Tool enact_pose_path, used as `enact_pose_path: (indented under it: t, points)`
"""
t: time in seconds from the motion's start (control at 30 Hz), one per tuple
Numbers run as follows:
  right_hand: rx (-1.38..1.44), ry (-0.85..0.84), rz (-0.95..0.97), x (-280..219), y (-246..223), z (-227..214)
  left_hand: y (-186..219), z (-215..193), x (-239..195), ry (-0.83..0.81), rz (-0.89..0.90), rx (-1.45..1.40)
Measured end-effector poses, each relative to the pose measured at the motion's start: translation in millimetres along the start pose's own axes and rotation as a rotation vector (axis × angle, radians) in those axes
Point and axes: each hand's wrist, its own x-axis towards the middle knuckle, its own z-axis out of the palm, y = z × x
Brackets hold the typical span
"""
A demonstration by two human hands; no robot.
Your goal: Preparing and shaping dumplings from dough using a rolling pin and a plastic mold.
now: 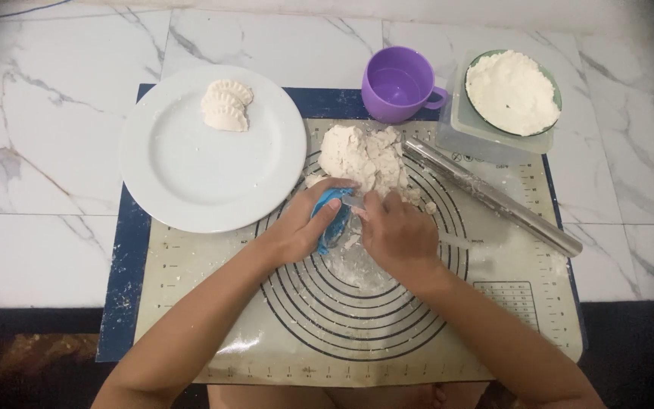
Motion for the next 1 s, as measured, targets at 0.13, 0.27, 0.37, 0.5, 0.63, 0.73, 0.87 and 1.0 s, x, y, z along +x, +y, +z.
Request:
enact_pose_path:
  t: [0.13, 0.27, 0.37, 0.5, 0.63, 0.73, 0.87, 1.0]
  points:
    - [0.155, -0.067, -0.019, 6, 2, -12, -2, 1, 2, 0.002, 0.039, -0.007]
    - [0.337, 0.038, -0.097, 7, 1, -4, -11, 9, 5, 0.03, 0.061, -0.145]
    - [0.264, 0.145, -0.067, 9, -1, -6, -16, 10, 6, 0.041, 0.051, -0.243]
    - [0.205, 0.217, -0.057, 8, 2, -4, -12, 13, 7, 0.051, 0.071, -0.276]
    - [0.129, 0.242, -0.048, 5, 3, -5, -11, 16, 6, 0.065, 0.088, -0.281]
    - [0.142, 0.244, -0.048, 8, 2, -8, -12, 14, 8, 0.058, 0.091, -0.325]
    - [0.221, 0.285, -0.105, 9, 2, -5, -17, 8, 9, -0.016, 0.044, -0.345]
    - [0.167, 0.351, -0.143, 14, 0, -9, -13, 5, 9, -0.069, 0.025, -0.3]
